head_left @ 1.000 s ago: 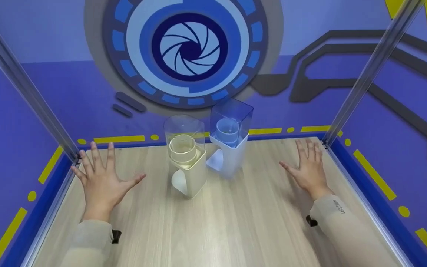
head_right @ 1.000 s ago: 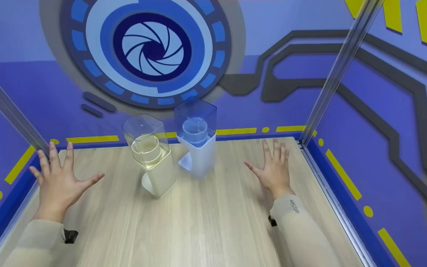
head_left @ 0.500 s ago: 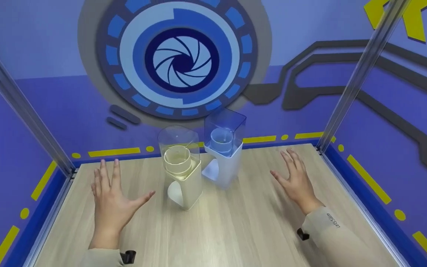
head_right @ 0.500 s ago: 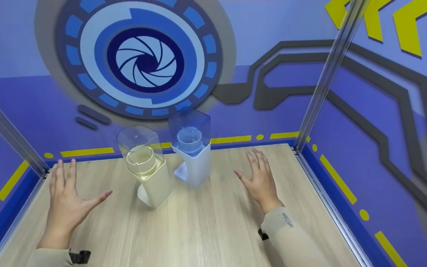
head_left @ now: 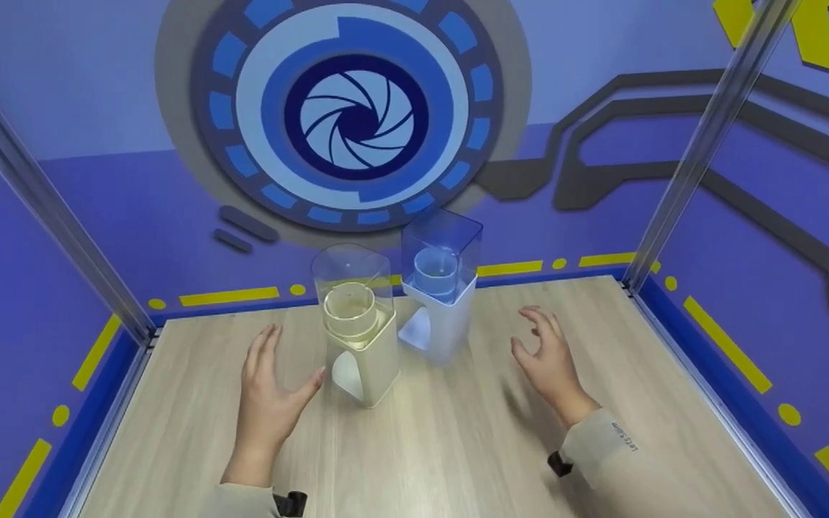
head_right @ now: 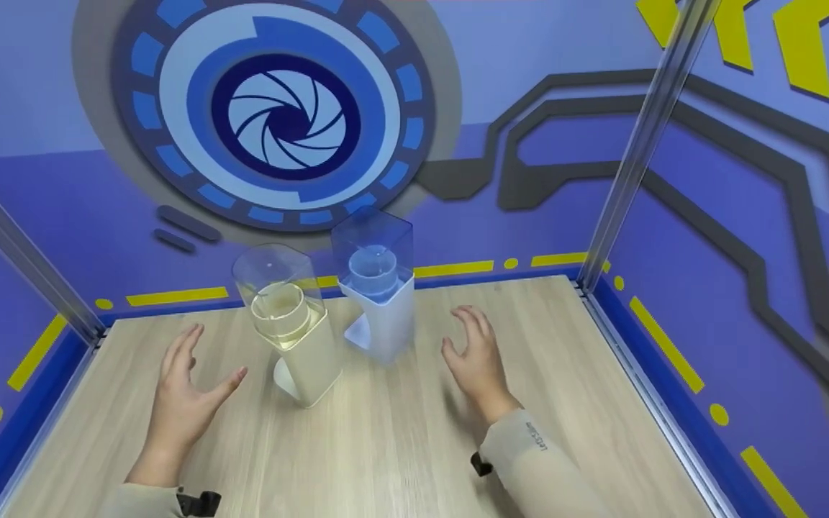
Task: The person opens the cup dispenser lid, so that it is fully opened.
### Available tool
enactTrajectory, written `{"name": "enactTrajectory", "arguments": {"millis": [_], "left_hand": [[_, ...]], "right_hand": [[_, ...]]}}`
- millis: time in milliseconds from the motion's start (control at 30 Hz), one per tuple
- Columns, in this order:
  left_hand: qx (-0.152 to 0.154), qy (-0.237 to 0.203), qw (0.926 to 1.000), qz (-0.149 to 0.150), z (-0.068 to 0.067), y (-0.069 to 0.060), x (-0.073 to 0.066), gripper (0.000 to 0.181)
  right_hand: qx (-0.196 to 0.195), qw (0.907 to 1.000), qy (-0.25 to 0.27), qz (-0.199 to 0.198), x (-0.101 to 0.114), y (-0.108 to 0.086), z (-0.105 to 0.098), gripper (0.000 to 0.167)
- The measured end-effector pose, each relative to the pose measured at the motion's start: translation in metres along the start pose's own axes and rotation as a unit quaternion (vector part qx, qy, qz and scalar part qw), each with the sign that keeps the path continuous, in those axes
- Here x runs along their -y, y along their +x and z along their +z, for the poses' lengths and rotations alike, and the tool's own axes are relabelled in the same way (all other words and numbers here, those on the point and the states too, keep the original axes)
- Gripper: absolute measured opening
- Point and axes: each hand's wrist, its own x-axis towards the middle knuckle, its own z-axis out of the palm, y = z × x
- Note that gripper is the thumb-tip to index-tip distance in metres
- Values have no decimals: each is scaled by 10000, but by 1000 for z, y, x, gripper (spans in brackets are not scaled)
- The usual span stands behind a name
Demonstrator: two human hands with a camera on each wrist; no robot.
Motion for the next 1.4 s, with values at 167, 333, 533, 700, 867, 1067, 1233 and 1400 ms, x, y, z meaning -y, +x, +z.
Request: {"name": "enactTrajectory", "arguments": {"millis": [167, 333, 533, 700, 867, 1067, 1233, 1400], "left_hand": [[96, -140, 9998, -119, 11, -5, 0, 93], [104, -543, 9984, -95, 22, -5, -3, 76], [-43, -869, 9962, -71, 41, -6, -7, 64], [-210, -1164, 9927, -230, 60, -11, -13, 57], [-425, -1626, 9841, -578, 78, -14, -19, 49], [-754, -1962, 9755, -647, 93, -15, -25, 46], [-1240, -1548, 9792, -422, 101, -18, -27, 44], [-1469, -1385, 9789, -322, 107, -19, -27, 45]], "right_hand": [[53, 9997, 214, -140, 12, -6, 23, 45], [-14, 9975, 671, -218, 23, -6, 42, 40], [370, 9918, 1210, 154, 41, -9, 66, 21], [932, 9808, 1609, 583, 53, -12, 90, 18], [1177, 9710, 1843, 970, 59, -17, 116, 18], [1191, 9613, 2182, 1188, 70, -15, 140, 26], [1416, 9565, 2384, 905, 81, 0, 152, 39], [1827, 9483, 2452, 850, 87, 11, 158, 51]]}}
